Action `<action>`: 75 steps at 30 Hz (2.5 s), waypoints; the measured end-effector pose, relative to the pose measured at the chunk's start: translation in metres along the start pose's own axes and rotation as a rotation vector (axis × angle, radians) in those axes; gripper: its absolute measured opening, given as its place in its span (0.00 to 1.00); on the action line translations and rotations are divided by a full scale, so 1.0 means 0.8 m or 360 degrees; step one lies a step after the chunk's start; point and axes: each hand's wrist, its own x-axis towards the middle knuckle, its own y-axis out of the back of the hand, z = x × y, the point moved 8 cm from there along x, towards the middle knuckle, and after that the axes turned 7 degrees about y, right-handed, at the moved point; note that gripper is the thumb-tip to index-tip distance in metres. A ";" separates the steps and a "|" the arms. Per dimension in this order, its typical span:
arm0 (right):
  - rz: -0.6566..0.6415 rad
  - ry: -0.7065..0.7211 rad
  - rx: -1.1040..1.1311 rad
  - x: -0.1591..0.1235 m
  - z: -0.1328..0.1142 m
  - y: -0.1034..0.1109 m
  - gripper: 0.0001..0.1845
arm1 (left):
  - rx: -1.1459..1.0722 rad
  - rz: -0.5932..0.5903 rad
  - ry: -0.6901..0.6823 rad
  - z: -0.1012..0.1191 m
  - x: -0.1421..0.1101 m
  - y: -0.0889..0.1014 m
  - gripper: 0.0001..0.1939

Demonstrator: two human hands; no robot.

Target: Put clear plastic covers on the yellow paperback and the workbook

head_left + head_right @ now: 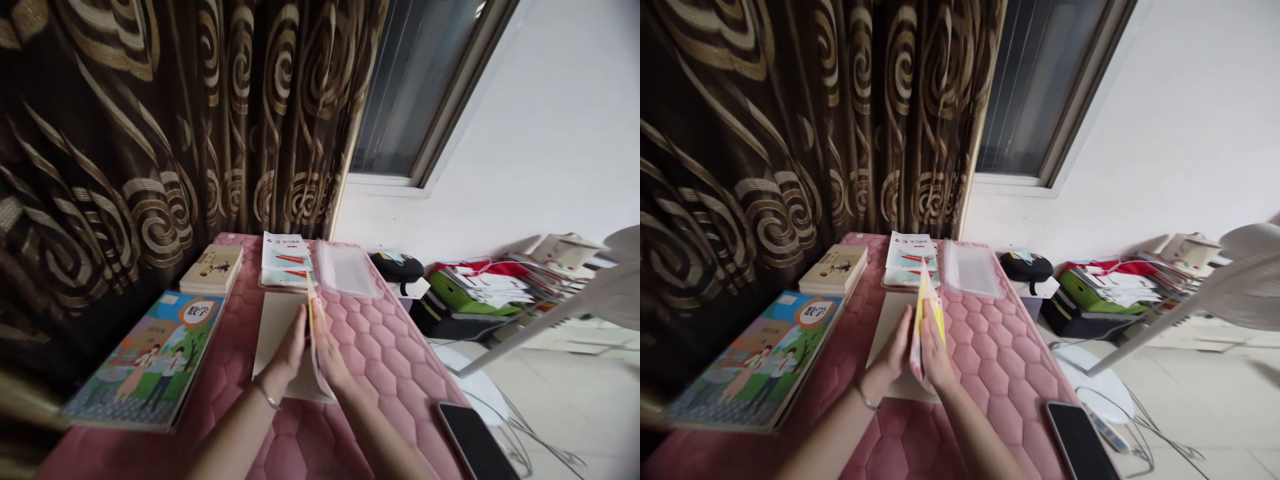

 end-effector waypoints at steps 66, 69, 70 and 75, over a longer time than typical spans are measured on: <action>-0.0503 0.0028 -0.1139 -0.058 0.040 -0.049 0.33 | 0.2380 0.0613 0.0575 -0.065 -0.053 0.150 0.19; -0.0495 -0.0054 -0.1194 -0.068 0.052 -0.028 0.34 | 0.2371 0.0607 0.0565 -0.064 -0.053 0.149 0.19; -0.0501 -0.0085 -0.1205 -0.068 0.053 -0.029 0.35 | 0.2370 0.0609 0.0561 -0.064 -0.053 0.149 0.19; -0.0589 -0.0055 -0.1126 -0.036 0.034 -0.070 0.36 | 0.2391 0.0631 0.0569 -0.064 -0.052 0.147 0.19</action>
